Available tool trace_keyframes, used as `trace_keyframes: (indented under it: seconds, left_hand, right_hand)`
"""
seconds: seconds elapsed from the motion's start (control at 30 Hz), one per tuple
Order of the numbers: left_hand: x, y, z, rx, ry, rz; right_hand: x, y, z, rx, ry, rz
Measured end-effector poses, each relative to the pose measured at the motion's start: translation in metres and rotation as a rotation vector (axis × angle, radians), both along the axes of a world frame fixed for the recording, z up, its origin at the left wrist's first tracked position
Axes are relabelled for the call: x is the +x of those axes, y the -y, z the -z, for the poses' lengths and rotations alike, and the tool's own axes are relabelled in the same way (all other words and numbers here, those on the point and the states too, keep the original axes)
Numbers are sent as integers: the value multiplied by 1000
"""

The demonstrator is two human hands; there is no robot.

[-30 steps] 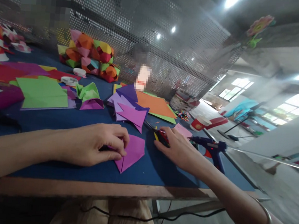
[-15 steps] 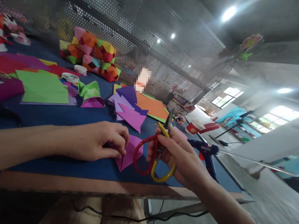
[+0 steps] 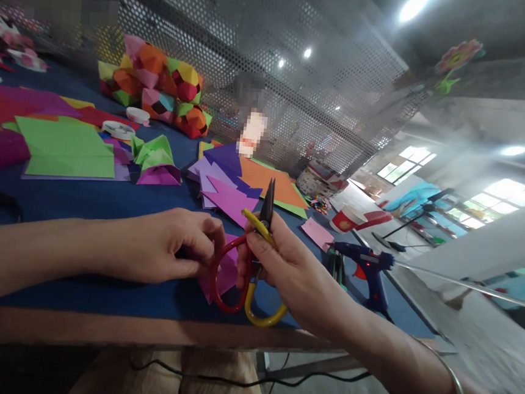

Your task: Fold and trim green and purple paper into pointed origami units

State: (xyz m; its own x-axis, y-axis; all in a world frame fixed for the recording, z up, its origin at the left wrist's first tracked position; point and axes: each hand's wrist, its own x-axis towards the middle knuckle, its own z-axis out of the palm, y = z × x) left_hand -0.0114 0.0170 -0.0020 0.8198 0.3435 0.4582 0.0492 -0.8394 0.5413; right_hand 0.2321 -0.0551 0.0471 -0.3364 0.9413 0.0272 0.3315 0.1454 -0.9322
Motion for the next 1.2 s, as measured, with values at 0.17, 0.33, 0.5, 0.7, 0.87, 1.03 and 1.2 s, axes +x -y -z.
trace_keyframes:
  seconds: [0.17,0.33,0.5,0.7,0.87,1.03,1.2]
  left_hand:
    - [0,1,0,-33,14,3]
    - [-2,2,-3,-30,-14,-18]
    - [-2,2,-1,-20,-20,-32]
    - [-2,1,-1,-18,-16,-32]
    - [-2,0,0,-8,-6,-32]
    - [-2,0,0,-1,-9,-22]
    - [-2,0,-1,-3,-21,-19]
  right_hand:
    - [-2,-6,-5,0,39,24]
    - [1,-16,-10,-80,100,70]
    - [13,-25,-12,-72,98,111]
    - [19,-30,-15,-89,113,150]
    - [22,-33,-13,-89,114,154]
    - [26,-34,-15,-68,170,168]
    - [29,-35,-15,-62,190,206]
